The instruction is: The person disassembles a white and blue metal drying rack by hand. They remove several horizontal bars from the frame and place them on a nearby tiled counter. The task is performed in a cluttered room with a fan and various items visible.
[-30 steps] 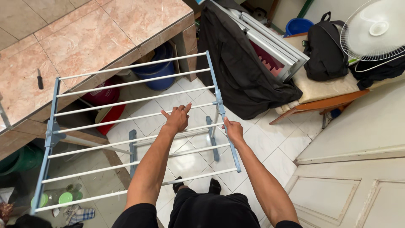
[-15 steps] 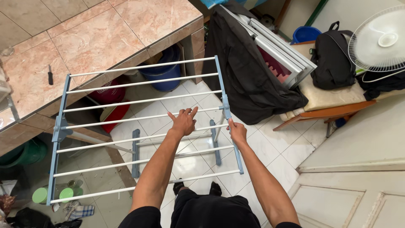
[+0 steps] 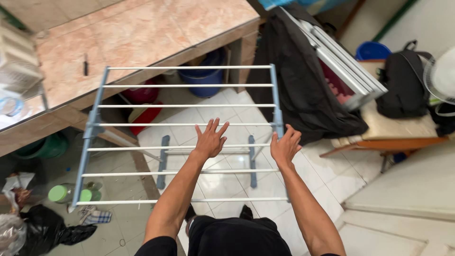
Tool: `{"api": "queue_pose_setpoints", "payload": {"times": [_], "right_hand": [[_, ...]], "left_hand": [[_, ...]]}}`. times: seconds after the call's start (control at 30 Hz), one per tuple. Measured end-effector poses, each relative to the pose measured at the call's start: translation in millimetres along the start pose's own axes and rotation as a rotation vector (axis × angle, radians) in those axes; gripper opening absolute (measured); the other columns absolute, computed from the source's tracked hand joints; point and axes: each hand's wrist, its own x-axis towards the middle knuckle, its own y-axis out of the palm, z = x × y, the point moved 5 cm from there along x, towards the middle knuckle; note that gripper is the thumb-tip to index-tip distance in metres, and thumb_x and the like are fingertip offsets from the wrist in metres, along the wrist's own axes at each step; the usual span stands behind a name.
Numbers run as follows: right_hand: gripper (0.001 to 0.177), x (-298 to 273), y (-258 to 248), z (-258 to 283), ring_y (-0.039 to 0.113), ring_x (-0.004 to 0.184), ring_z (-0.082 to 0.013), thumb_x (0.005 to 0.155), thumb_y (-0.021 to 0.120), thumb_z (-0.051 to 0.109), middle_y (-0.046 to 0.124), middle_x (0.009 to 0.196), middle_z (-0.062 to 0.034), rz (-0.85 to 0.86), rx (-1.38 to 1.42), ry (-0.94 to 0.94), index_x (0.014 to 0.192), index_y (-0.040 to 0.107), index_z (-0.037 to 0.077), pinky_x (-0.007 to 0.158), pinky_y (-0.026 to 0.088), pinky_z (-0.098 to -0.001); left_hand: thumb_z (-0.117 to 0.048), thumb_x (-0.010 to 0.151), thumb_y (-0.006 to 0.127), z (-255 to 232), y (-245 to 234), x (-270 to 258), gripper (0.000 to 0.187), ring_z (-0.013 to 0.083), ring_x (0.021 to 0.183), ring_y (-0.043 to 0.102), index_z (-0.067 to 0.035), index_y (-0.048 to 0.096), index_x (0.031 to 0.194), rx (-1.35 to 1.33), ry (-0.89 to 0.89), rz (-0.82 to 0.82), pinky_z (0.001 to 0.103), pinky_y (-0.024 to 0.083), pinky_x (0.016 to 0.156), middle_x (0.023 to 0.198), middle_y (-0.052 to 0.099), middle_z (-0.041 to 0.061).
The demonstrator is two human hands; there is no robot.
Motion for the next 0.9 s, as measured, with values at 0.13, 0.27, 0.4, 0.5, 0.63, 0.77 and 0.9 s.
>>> {"api": "queue_pose_setpoints", "payload": {"times": [0.13,0.27,0.4,0.5,0.63,0.77,0.9], "right_hand": [[0.06,-13,38,77,0.041,0.136,-0.0373,0.094,0.068,0.028,0.044,0.145,-0.0212,0.051,-0.099,-0.321,0.147,0.048,0.007,0.105,0.028,-0.0621],[0.067,-41,113,156,0.033,0.144,-0.0379,0.093,0.066,0.031,0.036,0.155,-0.0229,0.236,-0.156,-0.449,0.15,0.043,0.006,0.107,0.023,-0.0699],[0.067,-79,178,235,0.021,0.15,-0.0413,0.096,0.061,0.037,0.028,0.161,-0.0209,0.41,-0.186,-0.486,0.153,0.04,0.009,0.107,0.014,-0.0796],[0.063,-100,213,291,0.019,0.149,-0.0457,0.099,0.057,0.04,0.026,0.161,-0.0213,0.48,-0.269,-0.469,0.152,0.04,0.011,0.104,0.012,-0.0839],[0.061,-126,248,355,0.026,0.149,-0.0459,0.101,0.056,0.043,0.031,0.159,-0.0234,0.487,-0.356,-0.517,0.151,0.042,0.011,0.107,0.017,-0.0829],[0.062,-153,285,417,0.028,0.147,-0.0444,0.098,0.06,0.038,0.031,0.157,-0.0253,0.503,-0.25,-0.626,0.151,0.041,0.013,0.106,0.019,-0.0821],[0.061,-185,326,474,0.034,0.143,-0.0439,0.098,0.061,0.031,0.031,0.158,-0.0265,0.555,-0.123,-0.801,0.155,0.04,0.022,0.107,0.025,-0.0787]], "left_hand": [[-0.042,0.105,0.042,62,-20,-35,0.058,0.0355,0.154,0.018,-0.03,0.028,0.159,0.031,-0.117,-0.003,0.086,0.013,0.106,0.167,0.021,0.012],[-0.05,0.105,0.039,140,-40,-84,0.059,0.0355,0.156,0.014,-0.03,0.028,0.159,0.079,-0.195,0.011,0.087,0.01,0.106,0.17,0.016,0.007],[-0.058,0.102,0.04,223,-57,-138,0.066,0.0374,0.156,0.01,-0.029,0.026,0.159,0.125,-0.294,0.083,0.088,0.008,0.104,0.17,0.008,0.01],[-0.054,0.102,0.044,289,-73,-176,0.065,0.0378,0.155,0.012,-0.028,0.028,0.159,0.187,-0.379,0.007,0.089,0.009,0.103,0.169,0.009,0.014],[-0.043,0.099,0.057,359,-81,-239,0.07,0.0382,0.155,0.021,-0.024,0.031,0.16,0.139,-0.551,-0.17,0.087,0.015,0.106,0.168,0.016,0.015],[-0.029,0.094,0.063,415,-62,-282,0.08,0.0446,0.129,0.048,-0.016,0.02,0.161,-0.202,-0.706,-0.104,0.077,0.033,0.099,0.146,0.044,0.024],[-0.023,0.097,0.058,437,-39,-295,0.074,0.0545,0.097,0.063,-0.012,0.023,0.161,-0.595,-0.622,-0.206,0.06,0.049,0.087,0.104,0.067,0.034]]}}
